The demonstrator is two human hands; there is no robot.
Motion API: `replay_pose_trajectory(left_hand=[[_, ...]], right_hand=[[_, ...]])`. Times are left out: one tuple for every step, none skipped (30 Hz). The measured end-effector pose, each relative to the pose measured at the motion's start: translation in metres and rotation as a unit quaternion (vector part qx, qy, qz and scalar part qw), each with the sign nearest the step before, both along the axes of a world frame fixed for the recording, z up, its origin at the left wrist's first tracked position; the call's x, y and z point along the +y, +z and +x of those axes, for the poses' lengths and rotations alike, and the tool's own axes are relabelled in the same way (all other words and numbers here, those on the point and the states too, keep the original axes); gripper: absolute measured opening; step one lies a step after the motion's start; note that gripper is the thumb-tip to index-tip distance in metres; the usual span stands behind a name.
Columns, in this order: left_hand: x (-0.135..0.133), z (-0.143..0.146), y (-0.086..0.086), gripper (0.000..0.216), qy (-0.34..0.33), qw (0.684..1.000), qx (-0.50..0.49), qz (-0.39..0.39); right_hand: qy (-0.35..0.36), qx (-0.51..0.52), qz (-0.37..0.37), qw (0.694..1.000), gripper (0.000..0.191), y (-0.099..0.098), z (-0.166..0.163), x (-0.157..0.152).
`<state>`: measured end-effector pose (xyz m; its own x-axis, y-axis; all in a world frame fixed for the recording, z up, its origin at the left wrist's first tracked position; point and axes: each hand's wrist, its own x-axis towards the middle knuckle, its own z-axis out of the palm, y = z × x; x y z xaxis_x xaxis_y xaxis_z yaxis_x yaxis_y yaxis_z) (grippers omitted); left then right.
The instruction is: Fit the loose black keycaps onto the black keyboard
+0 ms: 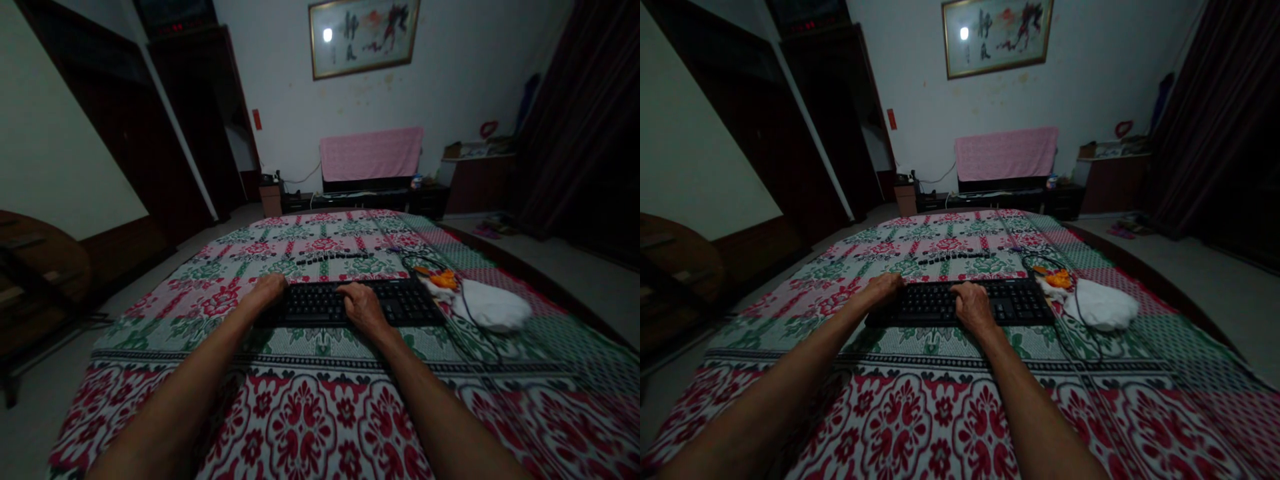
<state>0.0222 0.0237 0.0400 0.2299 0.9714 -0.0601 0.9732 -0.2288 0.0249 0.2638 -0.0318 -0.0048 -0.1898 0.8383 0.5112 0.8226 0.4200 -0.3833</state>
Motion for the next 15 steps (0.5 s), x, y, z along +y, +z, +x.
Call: replay_pose_trajectory(left_hand=[[-0.002,0.001,-0.001,0.025,0.002,1.000,0.004,0.005],[-0.003,0.002,-0.002,0.025,0.002,1.000,0.007,0.010],[-0.004,0.002,-0.003,0.026,0.001,1.000,0.008,0.014],[-0.004,0.001,-0.003,0.026,-0.002,1.000,0.006,0.016],[-0.003,0.000,-0.004,0.027,-0.005,1.000,0.002,0.020],[-0.002,-0.003,-0.004,0.030,-0.008,1.000,-0.001,0.023],[-0.001,-0.007,-0.005,0.033,-0.015,1.000,-0.009,0.026],[0.001,-0.011,-0.006,0.038,-0.021,0.999,-0.021,0.029],[0.003,-0.015,-0.008,0.042,-0.028,0.999,-0.033,0.032],[0.005,-0.020,-0.010,0.046,-0.050,0.995,-0.078,0.038],[0.007,-0.024,-0.014,0.047,-0.051,0.990,-0.125,0.045],[0.009,-0.028,-0.017,0.047,-0.044,0.985,-0.161,0.049],[0.011,-0.031,-0.022,0.046,-0.038,0.979,-0.191,0.057],[0.013,-0.033,-0.026,0.045,-0.026,0.973,-0.218,0.068],[0.014,-0.035,-0.030,0.044,-0.014,0.967,-0.243,0.081]], right_hand=[[0.000,0.000,0.001,1.000,0.032,0.000,0.000,0.000],[0.001,0.001,0.001,1.000,0.032,0.000,0.000,0.000],[0.001,0.003,0.003,1.000,0.032,0.000,0.000,0.000],[0.001,0.005,0.004,1.000,0.032,0.000,0.000,0.000],[0.001,0.007,0.006,1.000,0.032,-0.001,0.000,0.000],[0.003,0.008,0.006,1.000,0.032,-0.001,0.000,0.000],[0.004,0.009,0.007,1.000,0.032,-0.001,0.001,0.000],[0.005,0.010,0.008,1.000,0.032,-0.001,0.001,0.000],[0.006,0.010,0.008,1.000,0.032,-0.001,0.001,0.000],[0.007,0.010,0.009,1.000,0.032,-0.001,0.001,0.000],[0.008,0.011,0.010,1.000,0.032,-0.001,0.001,0.000],[0.009,0.012,0.012,1.000,0.032,0.000,0.001,0.000],[0.011,0.015,0.016,1.000,0.032,0.000,0.001,0.000],[0.012,0.017,0.022,1.000,0.032,0.001,0.001,0.001],[0.013,0.020,0.028,0.999,0.031,0.002,0.002,0.003]])
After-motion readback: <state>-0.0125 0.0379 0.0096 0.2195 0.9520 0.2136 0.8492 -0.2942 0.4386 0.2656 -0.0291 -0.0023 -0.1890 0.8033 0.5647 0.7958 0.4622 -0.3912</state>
